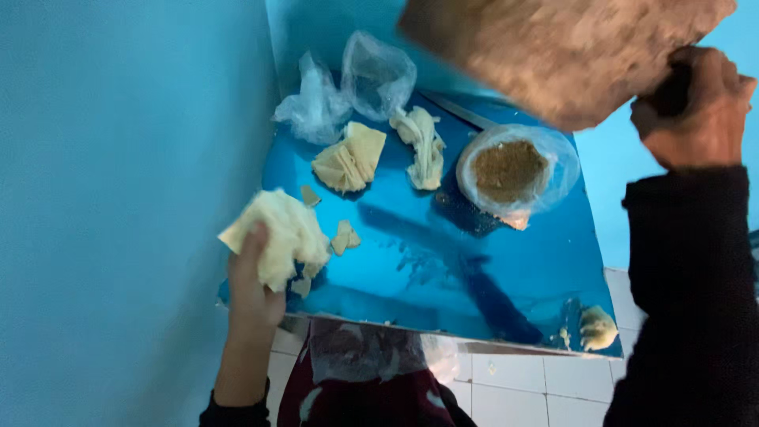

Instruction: The person shapes round dough discs on a wooden board, pressing small pieces of dough onto the discs and folding dough over them. They then cut the stacked dough with a knife into pieces and pinch off small dough bits by hand on the table.

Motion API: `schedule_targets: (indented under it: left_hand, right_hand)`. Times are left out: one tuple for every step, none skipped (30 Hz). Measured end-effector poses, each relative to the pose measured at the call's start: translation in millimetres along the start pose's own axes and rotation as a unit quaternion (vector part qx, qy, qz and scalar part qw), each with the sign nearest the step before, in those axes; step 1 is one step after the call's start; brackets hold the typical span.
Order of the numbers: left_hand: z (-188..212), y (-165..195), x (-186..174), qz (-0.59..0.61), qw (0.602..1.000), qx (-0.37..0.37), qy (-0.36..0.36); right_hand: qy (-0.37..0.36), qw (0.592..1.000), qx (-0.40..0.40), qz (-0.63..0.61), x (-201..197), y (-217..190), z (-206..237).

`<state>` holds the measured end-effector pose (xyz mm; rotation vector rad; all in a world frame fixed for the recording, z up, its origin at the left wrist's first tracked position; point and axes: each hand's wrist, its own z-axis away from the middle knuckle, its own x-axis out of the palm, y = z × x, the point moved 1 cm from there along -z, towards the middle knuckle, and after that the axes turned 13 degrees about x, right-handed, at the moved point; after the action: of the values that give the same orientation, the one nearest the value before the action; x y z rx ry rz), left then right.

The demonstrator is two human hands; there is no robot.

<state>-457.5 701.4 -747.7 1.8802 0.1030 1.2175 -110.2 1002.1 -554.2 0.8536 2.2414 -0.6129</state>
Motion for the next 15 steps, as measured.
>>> schedule_targets:
  left_hand:
    - [-2,-6,1,-0.016,1.000,-0.022,0.008]
    - [-3,-13,2,-0.030,0.998,-0.043,0.018]
    - [-5,-20,1,-0.044,0.997,-0.062,0.030]
    - [-7,-25,0,-0.038,0.997,-0.066,0.032]
    - [-10,-28,-2,-0.033,0.997,-0.067,0.035]
    - [-12,-31,-4,-0.028,0.997,-0.067,0.038]
    - [-15,-33,-7,-0.036,0.997,-0.057,0.036]
    - [-18,-35,-9,-0.044,0.997,-0.047,0.035]
    - [-20,-37,-11,-0.053,0.997,-0.039,0.032]
    - [-22,-39,-14,-0.057,0.997,-0.041,0.042]
    - [-24,-42,-16,-0.061,0.996,-0.044,0.054]
    - [-25,-45,-18,-0.067,0.995,-0.047,0.064]
    - [-27,-48,-19,-0.069,0.993,-0.063,0.076]
    - [-27,-52,-20,-0.071,0.990,-0.079,0.089]
    - [-26,-56,-20,-0.073,0.988,-0.095,0.100]
  right_hand:
    - [0.023,0.999,-0.006,0.032,10,9,-15]
    - [0.042,0.997,-0.012,0.061,19,17,-27]
    - [0.055,0.994,-0.016,0.094,28,17,-38]
    - [0.062,0.989,-0.014,0.133,39,20,-43]
    - [0.067,0.983,-0.004,0.173,51,23,-48]
    - [0.072,0.975,0.006,0.212,64,28,-53]
    - [0.063,0.965,0.033,0.253,75,30,-54]
    - [0.023,0.972,0.057,0.228,86,29,-56]
    - [-0.019,0.975,0.084,0.204,95,28,-58]
    - [-0.039,0.981,0.070,0.174,104,27,-60]
    - [-0.061,0.986,0.056,0.143,114,25,-62]
    - [-0.083,0.989,0.045,0.112,123,24,-63]
    - [-0.090,0.990,0.051,0.096,132,23,-65]
    - [-0.097,0.990,0.057,0.080,141,22,-66]
    - [-0.103,0.990,0.064,0.065,148,21,-66]
